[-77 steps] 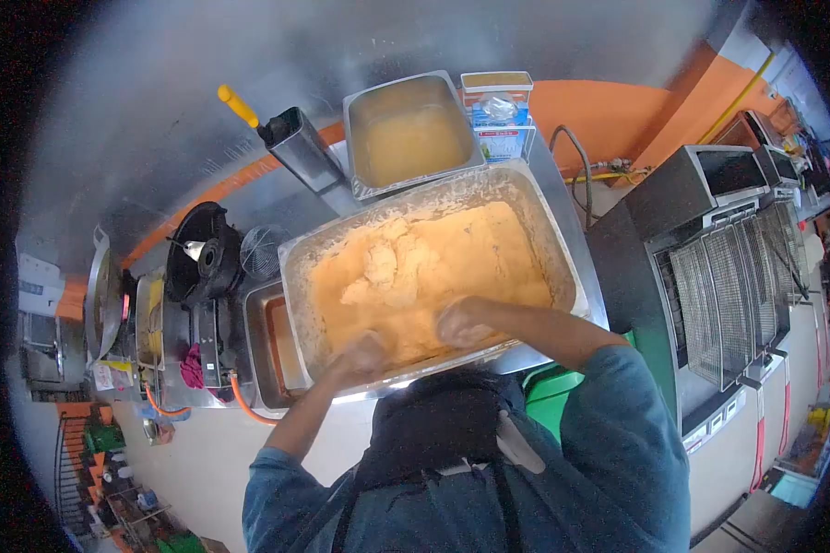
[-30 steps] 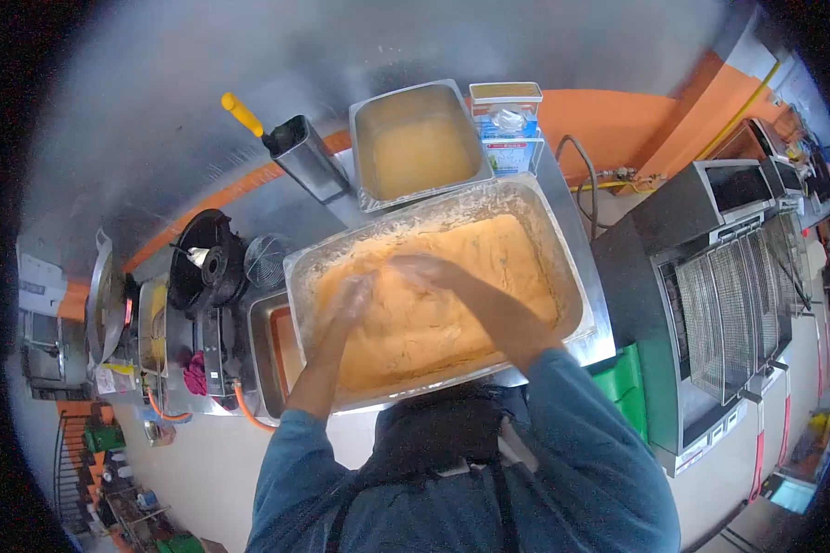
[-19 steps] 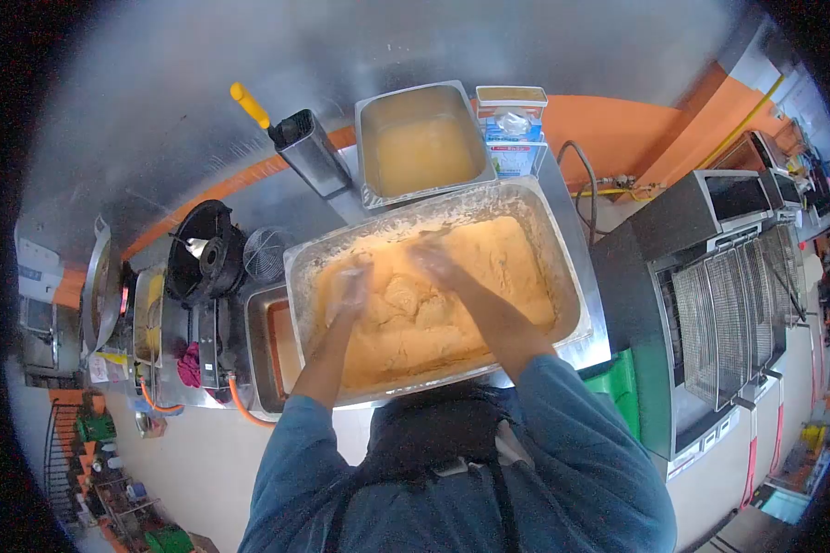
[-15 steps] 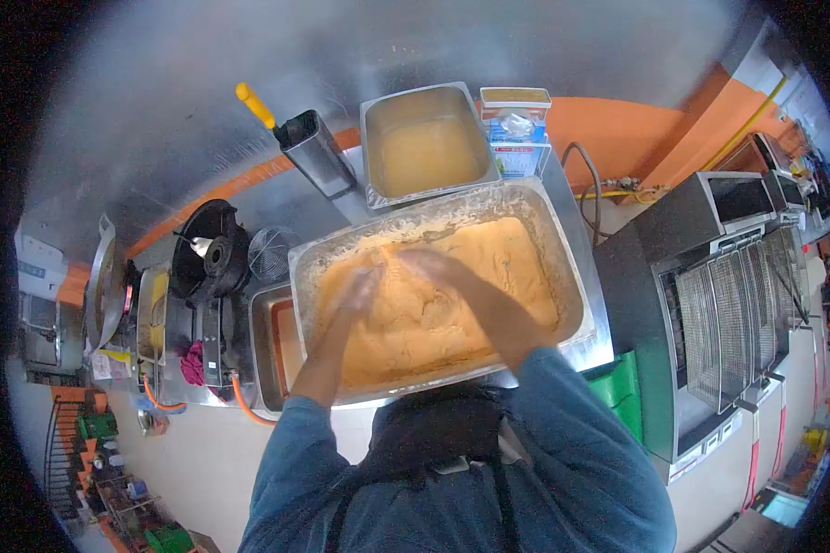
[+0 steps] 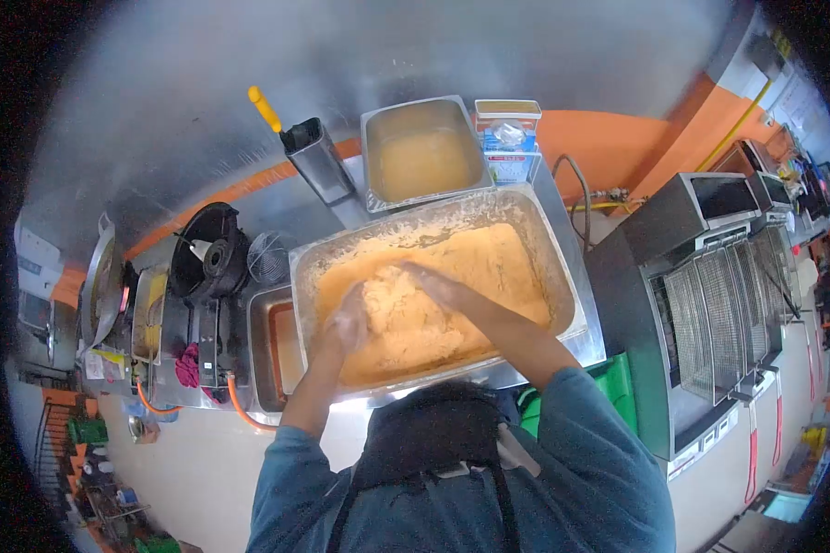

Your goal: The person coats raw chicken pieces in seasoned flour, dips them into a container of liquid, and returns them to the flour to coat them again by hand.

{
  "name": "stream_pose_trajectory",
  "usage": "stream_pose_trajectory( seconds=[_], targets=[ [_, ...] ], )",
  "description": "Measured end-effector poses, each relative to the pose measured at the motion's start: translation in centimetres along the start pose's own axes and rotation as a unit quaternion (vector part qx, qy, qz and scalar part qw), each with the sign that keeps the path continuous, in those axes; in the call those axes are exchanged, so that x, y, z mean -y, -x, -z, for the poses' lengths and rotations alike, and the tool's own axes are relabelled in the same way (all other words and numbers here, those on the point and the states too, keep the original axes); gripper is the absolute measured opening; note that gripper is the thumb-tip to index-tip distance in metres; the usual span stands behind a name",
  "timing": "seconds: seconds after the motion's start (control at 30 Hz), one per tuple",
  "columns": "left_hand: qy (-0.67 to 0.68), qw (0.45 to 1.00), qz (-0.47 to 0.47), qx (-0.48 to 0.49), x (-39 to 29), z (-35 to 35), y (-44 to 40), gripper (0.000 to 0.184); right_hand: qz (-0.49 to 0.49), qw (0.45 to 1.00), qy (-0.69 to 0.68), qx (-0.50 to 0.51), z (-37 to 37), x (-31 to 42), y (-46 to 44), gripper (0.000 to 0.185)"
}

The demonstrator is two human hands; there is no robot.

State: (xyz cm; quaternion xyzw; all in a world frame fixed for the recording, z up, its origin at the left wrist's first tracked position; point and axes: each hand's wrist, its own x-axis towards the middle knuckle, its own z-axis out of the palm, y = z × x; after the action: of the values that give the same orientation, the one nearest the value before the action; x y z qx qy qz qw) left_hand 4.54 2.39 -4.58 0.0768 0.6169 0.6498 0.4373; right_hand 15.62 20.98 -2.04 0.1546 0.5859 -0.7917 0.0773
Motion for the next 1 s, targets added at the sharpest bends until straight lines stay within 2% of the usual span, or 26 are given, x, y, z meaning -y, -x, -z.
stream_pose_trajectory(
  seconds=[0.07,0.17,0.27,0.33,0.37,0.4,0.43,0.47,0.5,0.53,0.57,0.6,0.67,0.77,0.83,0.87,0.9,0.93,1.0],
  targets=[
    [0.025,0.998,0.045,-0.026,-4.1,-1.5,3.3,0.046,0.004,1.0,-0.006,0.015,1.6,-0.2,0.4,0.058],
    [-0.209,0.975,0.059,-0.037,-5.1,-1.0,4.8,0.048,0.009,0.999,0.038,0.014,3.8,-3.7,-1.4,0.061],
    [-0.007,0.999,-0.018,-0.047,5.6,2.2,-3.9,0.051,-0.018,0.999,0.01,-0.036,0.1,-1.9,-1.1,0.063],
    [0.067,0.995,0.058,-0.049,1.5,-0.8,-1.7,0.049,-0.058,0.995,-0.026,-0.072,-1.1,-0.4,-0.7,0.063],
    [0.103,0.989,0.097,-0.05,-0.9,-2.1,0.0,0.048,0.012,0.999,0.028,-0.037,0.3,-0.6,-0.5,0.062],
    [-0.09,0.988,0.113,-0.048,-2.6,-2.2,1.5,0.049,0.082,0.993,0.08,-0.001,2.8,-1.2,-0.1,0.062],
    [-0.279,0.951,0.123,-0.043,-4.4,-1.4,2.7,0.05,0.151,0.979,0.133,0.035,4.1,-1.0,0.6,0.062],
    [-0.327,0.94,0.097,0.0,-3.5,0.6,2.8,0.051,0.046,0.964,0.256,0.047,4.7,-1.3,1.0,0.063],
    [-0.372,0.925,0.067,0.04,-2.7,2.6,2.8,0.053,-0.058,0.924,0.373,0.058,4.6,-0.5,1.9,0.063],
    [-0.282,0.952,0.006,0.117,2.6,6.5,1.7,0.053,-0.161,0.86,0.479,0.067,4.1,0.6,2.9,0.063],
    [-0.186,0.962,-0.054,0.191,6.4,8.8,0.6,0.054,-0.206,0.884,0.415,0.053,1.9,1.7,4.0,0.064],
    [-0.118,0.982,-0.022,0.149,7.9,8.6,-0.6,0.047,-0.178,0.914,0.36,0.061,1.3,0.0,2.8,0.064],
    [-0.061,0.995,0.059,0.061,5.7,2.8,0.9,0.046,-0.122,0.96,0.243,0.074,0.9,-4.4,0.1,0.064],
    [0.023,0.992,0.118,-0.043,1.4,-2.6,3.1,0.045,-0.093,0.99,0.104,0.021,-1.9,-1.7,0.7,0.068],
    [0.011,0.991,0.106,-0.08,0.0,-2.7,2.9,0.045,0.074,0.985,0.149,0.041,1.7,-3.2,0.7,0.068],
    [-0.054,0.991,0.101,-0.063,0.8,-1.1,2.4,0.046,0.156,0.972,0.169,0.053,3.0,-3.6,0.5,0.068],
    [-0.119,0.987,0.094,-0.048,1.6,0.4,1.9,0.047,-0.143,0.974,0.178,-0.002,-0.1,4.3,3.6,0.059],
    [-0.237,0.965,0.109,-0.011,3.3,2.7,1.5,0.049,-0.206,0.951,0.228,0.017,0.0,5.4,4.4,0.057],
    [-0.249,0.957,0.144,0.03,4.2,2.7,2.5,0.049,-0.19,0.95,0.243,0.052,1.0,1.6,4.3,0.054]
  ],
)
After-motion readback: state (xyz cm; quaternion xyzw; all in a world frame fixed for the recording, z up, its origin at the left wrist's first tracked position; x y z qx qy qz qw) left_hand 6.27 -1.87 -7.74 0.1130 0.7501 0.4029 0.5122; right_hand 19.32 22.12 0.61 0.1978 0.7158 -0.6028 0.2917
